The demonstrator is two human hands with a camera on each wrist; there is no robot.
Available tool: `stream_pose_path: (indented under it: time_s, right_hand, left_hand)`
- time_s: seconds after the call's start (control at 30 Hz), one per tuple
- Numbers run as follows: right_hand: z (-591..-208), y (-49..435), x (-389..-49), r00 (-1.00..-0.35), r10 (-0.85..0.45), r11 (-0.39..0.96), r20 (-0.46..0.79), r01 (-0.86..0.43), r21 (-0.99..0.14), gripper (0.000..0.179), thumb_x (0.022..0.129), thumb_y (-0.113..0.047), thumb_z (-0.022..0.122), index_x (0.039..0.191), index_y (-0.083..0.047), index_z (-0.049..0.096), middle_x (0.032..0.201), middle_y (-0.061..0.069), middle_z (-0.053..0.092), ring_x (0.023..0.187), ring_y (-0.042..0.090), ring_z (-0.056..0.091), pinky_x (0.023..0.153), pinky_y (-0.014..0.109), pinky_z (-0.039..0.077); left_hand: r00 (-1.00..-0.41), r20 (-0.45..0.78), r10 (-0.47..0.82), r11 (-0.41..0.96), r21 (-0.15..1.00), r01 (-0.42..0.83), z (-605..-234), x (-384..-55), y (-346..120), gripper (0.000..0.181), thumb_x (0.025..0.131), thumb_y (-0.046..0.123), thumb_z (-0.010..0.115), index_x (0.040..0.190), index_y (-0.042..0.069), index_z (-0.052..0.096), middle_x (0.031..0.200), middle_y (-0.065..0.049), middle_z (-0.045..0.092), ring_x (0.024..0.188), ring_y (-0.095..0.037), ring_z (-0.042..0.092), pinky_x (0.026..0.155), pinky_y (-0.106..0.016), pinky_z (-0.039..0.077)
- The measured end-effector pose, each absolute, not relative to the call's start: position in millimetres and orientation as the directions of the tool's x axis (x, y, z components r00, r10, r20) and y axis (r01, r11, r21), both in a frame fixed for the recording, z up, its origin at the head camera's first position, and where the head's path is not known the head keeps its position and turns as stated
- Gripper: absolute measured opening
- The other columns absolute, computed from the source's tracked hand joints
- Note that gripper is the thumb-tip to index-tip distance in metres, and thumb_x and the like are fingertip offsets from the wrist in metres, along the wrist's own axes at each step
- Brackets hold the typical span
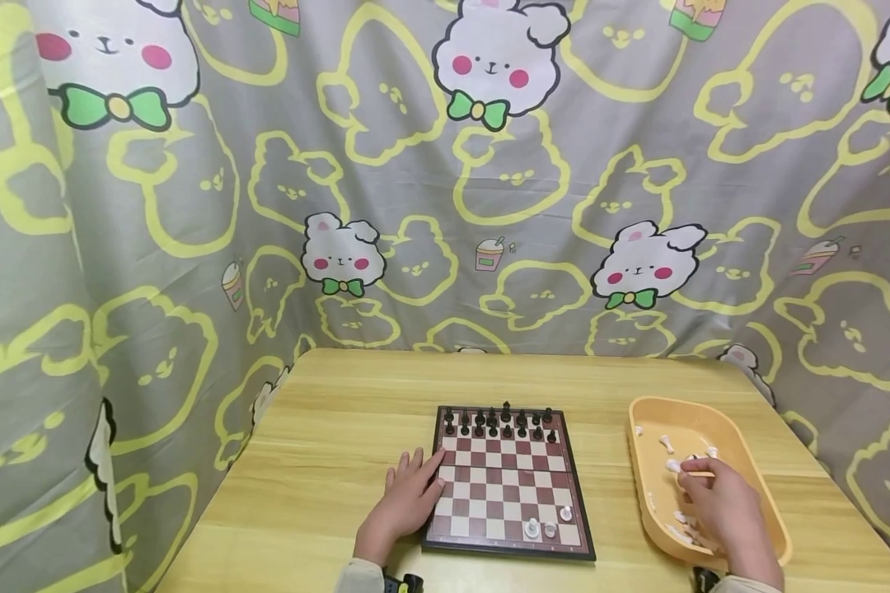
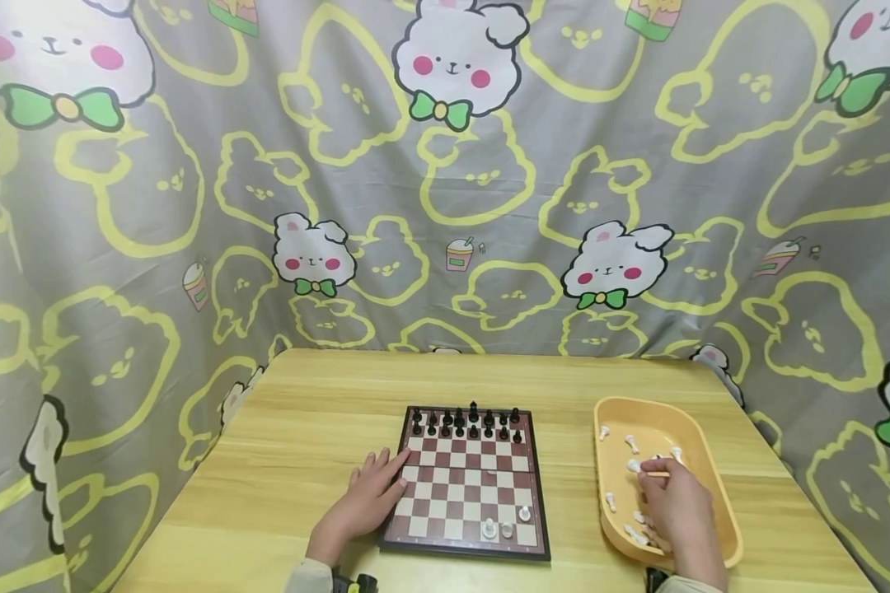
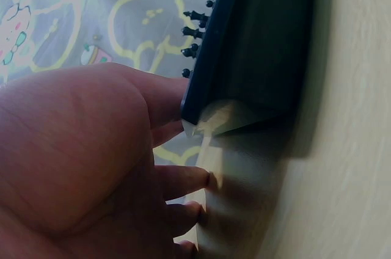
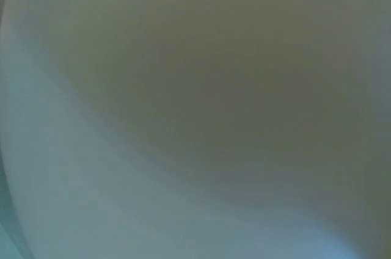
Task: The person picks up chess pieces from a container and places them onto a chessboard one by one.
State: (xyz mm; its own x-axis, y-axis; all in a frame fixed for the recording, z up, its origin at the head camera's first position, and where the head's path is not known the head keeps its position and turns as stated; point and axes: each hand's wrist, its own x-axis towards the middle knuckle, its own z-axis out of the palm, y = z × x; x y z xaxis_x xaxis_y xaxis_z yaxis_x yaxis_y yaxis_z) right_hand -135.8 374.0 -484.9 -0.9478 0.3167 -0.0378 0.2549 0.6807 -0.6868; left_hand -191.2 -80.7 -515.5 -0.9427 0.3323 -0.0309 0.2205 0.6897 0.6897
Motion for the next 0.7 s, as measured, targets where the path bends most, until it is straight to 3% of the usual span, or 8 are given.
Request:
stream_pose_path:
  time_s: [0.43,0.7]
  right_hand:
    - [-483,377,-137,-0.949,0.309,0.668,-0.069,0.268,-0.694,0.048,0.103,-0.035,0.062,0.122,0.009,0.063,0.086,0.009,0.078,0.073,0.015,0.072,0.070,0.032,0.048]
    - [-485,376,-136,-0.947,0.317,0.664,-0.054,0.263,-0.700,0.050,0.103,-0.037,0.062,0.121,0.010,0.064,0.085,0.008,0.078,0.072,0.015,0.072,0.068,0.029,0.048]
  left_hand:
    - [-0.944,0.034,0.329,0.657,0.709,0.255,-521,-191,-80,0.052,0.107,0.025,0.050,0.155,0.005,0.047,0.156,-0.044,0.028,0.147,-0.065,0.012,0.115,-0.078,0.001]
    - [-0.942,-0.015,0.334,0.678,0.699,0.229,-516,-190,-81,0.052,0.108,0.024,0.050,0.156,0.006,0.046,0.158,-0.042,0.026,0.148,-0.064,0.011,0.115,-0.078,0.002]
